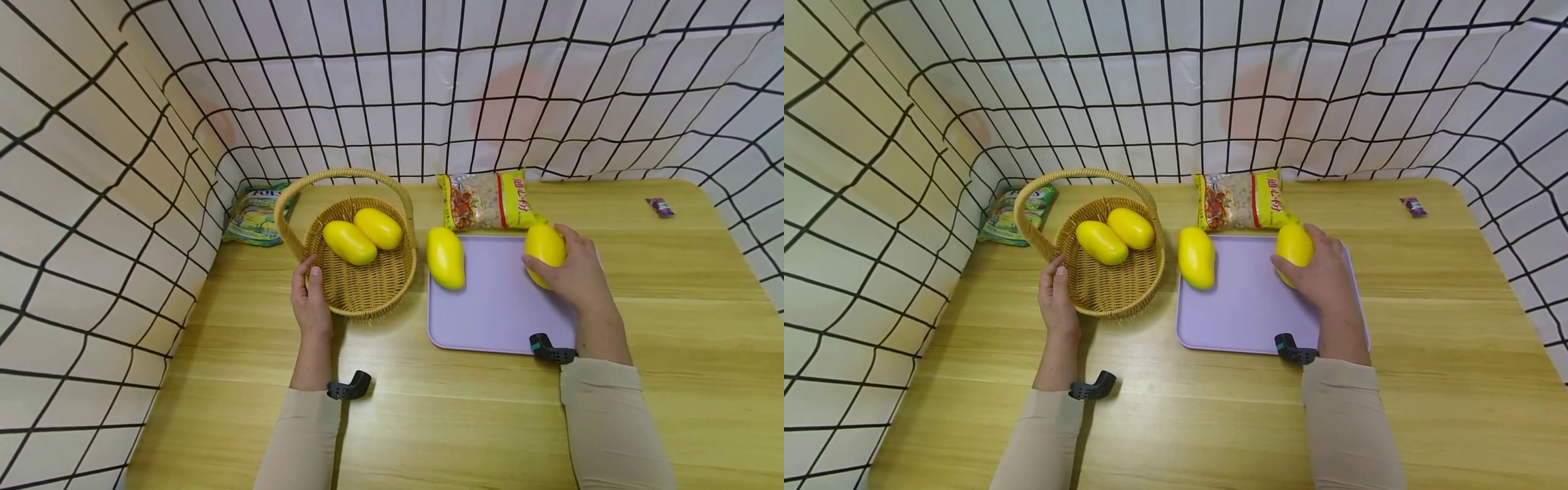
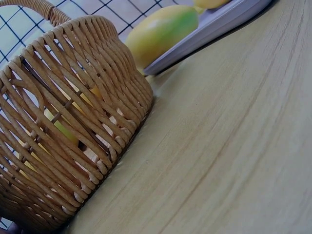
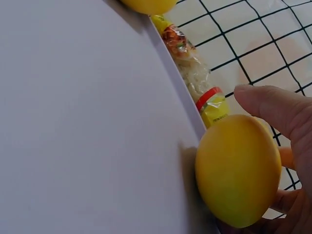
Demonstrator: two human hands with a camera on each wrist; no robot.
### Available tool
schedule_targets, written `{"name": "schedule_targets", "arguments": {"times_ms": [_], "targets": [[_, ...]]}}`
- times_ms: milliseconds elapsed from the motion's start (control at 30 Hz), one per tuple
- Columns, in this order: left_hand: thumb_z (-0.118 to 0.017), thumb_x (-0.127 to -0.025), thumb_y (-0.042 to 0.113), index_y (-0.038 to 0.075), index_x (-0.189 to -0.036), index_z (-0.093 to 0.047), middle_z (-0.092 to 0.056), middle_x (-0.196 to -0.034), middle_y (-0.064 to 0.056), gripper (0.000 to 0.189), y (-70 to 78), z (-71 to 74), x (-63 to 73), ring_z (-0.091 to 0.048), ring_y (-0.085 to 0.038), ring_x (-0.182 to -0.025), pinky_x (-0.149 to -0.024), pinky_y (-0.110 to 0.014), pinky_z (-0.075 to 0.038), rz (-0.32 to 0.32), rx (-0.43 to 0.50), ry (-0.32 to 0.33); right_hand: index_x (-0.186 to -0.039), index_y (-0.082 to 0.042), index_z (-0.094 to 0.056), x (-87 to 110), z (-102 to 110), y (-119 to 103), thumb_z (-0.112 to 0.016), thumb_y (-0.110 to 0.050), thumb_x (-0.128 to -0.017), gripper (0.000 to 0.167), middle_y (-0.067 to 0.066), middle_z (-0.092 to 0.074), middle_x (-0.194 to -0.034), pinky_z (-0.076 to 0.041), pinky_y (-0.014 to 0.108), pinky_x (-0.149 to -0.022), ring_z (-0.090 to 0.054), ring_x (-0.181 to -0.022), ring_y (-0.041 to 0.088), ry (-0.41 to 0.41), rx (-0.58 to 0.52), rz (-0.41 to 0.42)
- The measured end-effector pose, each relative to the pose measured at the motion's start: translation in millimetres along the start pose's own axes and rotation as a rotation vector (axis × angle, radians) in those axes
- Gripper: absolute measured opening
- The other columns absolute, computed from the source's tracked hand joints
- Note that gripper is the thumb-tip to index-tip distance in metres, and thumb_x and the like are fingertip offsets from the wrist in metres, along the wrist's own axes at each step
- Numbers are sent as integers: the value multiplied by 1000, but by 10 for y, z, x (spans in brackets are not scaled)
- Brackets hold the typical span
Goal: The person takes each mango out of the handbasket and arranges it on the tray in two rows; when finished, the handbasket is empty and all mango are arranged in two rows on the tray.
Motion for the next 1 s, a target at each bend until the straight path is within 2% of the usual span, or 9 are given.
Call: {"name": "schedule_targets", "arguments": {"times_ms": [133,333,467,567,700,833,933,1000], "targets": [[-49,-106,24,2,-137,-56,-49,-152,-12,38,-9,7,14,-36,-25,-148,-120,-47,-28,1,1,8,-165,-16,-13,27,39,-44,-66,-63,-89,104,33,-22,-160,-35,73,-108,-38,-131,52,5,-27,-13],[-50,-106,21,2,-136,-58,-51,-150,-11,37,-27,7,14,-38,-23,-146,-118,-44,-30,6,3,22,-165,-26,-14,99,159,-157,-63,-63,-91,97,26,-17,-166,-30,76,-110,-31,-141,54,61,-59,-37],[-51,-106,19,1,-136,-58,-52,-149,-13,36,-43,2,2,-38,-24,-146,-119,-43,-28,-1,8,26,-164,-29,-19,199,221,-273,-63,-57,-94,87,19,-21,-167,-30,71,-114,-30,-147,48,118,-98,-1],[-52,-105,17,0,-136,-58,-53,-148,-14,35,-41,-1,-5,-39,-24,-146,-119,-43,-28,-12,15,28,-160,-26,-32,327,211,-463,-67,-44,-96,76,14,-34,-161,-35,62,-116,-39,-144,39,169,-166,120],[-55,-103,14,0,-136,-58,-53,-148,-14,36,-28,-1,-12,-39,-22,-146,-121,-42,-26,-20,25,19,-148,-17,-51,537,95,-822,-74,-23,-94,60,11,-52,-144,-46,46,-112,-54,-130,32,186,-261,377],[-57,-100,12,2,-137,-58,-52,-149,-12,38,-21,10,-13,-39,-23,-146,-122,-43,-26,0,27,1,-140,-10,-58,726,-172,-1181,-77,-13,-90,54,12,-58,-138,-52,46,-103,-59,-122,30,97,-271,620],[-61,-98,10,3,-139,-56,-50,-151,-11,42,-15,27,-15,-39,-25,-146,-123,-45,-27,15,24,-24,-141,-14,-57,831,-454,-1431,-78,-21,-90,55,8,-57,-142,-51,53,-103,-58,-126,29,-28,-223,703],[-63,-96,10,4,-141,-54,-48,-153,-10,45,-16,39,-18,-37,-26,-147,-123,-45,-26,22,3,-45,-143,-19,-56,858,-649,-1582,-79,-28,-90,58,4,-55,-145,-49,55,-105,-56,-129,27,-106,-180,716]]}}
Point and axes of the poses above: each hand's wrist, its own x-axis away from the middle knuckle, its own z-axis out of the back of the hand, y = z × x, the point moved 1 cm from there along -x, towards the middle knuckle
